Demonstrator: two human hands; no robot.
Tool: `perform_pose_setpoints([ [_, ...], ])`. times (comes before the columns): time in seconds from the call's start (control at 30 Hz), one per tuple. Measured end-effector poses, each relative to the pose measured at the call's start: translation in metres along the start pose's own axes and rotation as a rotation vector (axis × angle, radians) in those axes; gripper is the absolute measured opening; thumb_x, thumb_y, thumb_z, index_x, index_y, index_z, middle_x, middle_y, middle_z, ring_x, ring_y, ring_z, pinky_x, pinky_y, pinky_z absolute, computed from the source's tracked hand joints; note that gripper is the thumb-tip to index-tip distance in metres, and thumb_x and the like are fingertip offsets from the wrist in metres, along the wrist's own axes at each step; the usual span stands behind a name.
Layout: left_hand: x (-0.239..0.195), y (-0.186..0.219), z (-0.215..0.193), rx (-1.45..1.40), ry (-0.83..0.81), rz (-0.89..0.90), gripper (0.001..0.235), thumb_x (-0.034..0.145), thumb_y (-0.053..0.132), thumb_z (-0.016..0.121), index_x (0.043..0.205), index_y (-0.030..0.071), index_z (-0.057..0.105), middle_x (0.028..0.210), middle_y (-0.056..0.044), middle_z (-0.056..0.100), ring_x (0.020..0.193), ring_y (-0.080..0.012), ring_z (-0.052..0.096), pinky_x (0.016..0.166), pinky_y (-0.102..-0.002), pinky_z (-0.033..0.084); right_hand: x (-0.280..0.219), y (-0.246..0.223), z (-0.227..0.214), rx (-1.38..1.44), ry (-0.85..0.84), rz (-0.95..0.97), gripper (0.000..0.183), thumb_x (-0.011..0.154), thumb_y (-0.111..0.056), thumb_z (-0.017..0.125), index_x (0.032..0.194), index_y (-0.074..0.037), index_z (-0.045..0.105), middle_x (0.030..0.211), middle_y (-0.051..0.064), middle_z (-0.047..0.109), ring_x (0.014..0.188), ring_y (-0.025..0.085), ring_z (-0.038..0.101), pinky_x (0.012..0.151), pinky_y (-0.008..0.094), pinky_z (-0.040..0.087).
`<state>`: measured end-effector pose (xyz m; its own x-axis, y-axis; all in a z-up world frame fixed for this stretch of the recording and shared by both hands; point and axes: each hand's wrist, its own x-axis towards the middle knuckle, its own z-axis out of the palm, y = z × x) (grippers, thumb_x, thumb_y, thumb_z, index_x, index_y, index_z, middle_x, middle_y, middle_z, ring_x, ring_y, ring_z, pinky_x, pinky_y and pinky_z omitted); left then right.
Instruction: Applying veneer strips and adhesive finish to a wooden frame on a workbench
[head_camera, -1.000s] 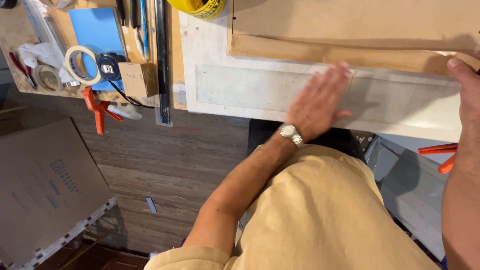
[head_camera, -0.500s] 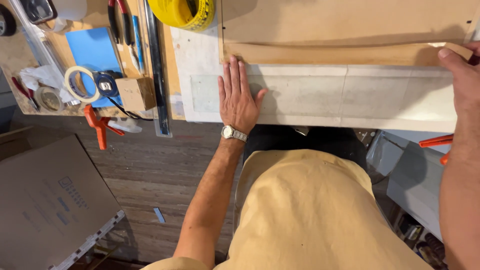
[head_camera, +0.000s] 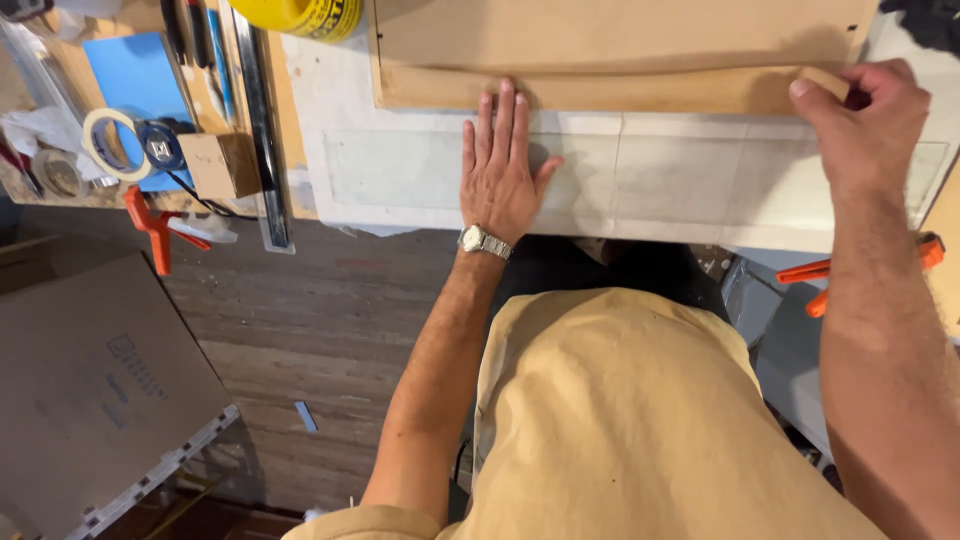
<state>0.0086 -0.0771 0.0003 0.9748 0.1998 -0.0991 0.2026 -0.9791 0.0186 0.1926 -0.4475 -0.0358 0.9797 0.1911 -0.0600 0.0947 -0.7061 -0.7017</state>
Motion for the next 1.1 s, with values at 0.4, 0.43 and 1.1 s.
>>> perform_pose_setpoints([
  [0.4,0.013,0.069,0.012,-0.542,0.061,0.149,0.095,0.089,0.038,0.084,0.16,0.004,0.031,0.169,-0.017,0.031,0.161,-0.0342,0.027,0.136,-0.052,0.023,-0.003,-0.023,-0.001,0.065,-0.008,0.055,0.027,0.103,-0.016,0.093,0.114,0.001,0.076,0.114,0.007,0.059,0.09,0.015,0.06,0.074,0.025,0.052],
  [0.43,0.012,0.094,0.019,-0.541,0.059,0.143,0.095,0.089,0.038,0.084,0.16,0.004,0.031,0.169,-0.017,0.031,0.161,-0.0342,0.027,0.136,-0.052,0.023,-0.003,-0.021,0.0,0.066,-0.014,0.055,0.027,0.103,-0.016,0.093,0.114,0.001,0.076,0.114,0.007,0.059,0.09,0.015,0.06,0.074,0.025,0.052],
  [1.1,0.02,0.119,-0.009,-0.07,0.083,0.399,0.086,0.104,0.068,0.063,0.161,0.009,0.039,0.169,-0.008,0.026,0.158,-0.0251,0.027,0.129,-0.043,0.03,-0.005,-0.038,-0.034,0.007,0.013,0.009,0.011,0.103,-0.014,0.086,0.105,-0.007,0.077,0.105,0.006,0.066,0.076,0.013,0.057,0.073,0.028,0.053],
])
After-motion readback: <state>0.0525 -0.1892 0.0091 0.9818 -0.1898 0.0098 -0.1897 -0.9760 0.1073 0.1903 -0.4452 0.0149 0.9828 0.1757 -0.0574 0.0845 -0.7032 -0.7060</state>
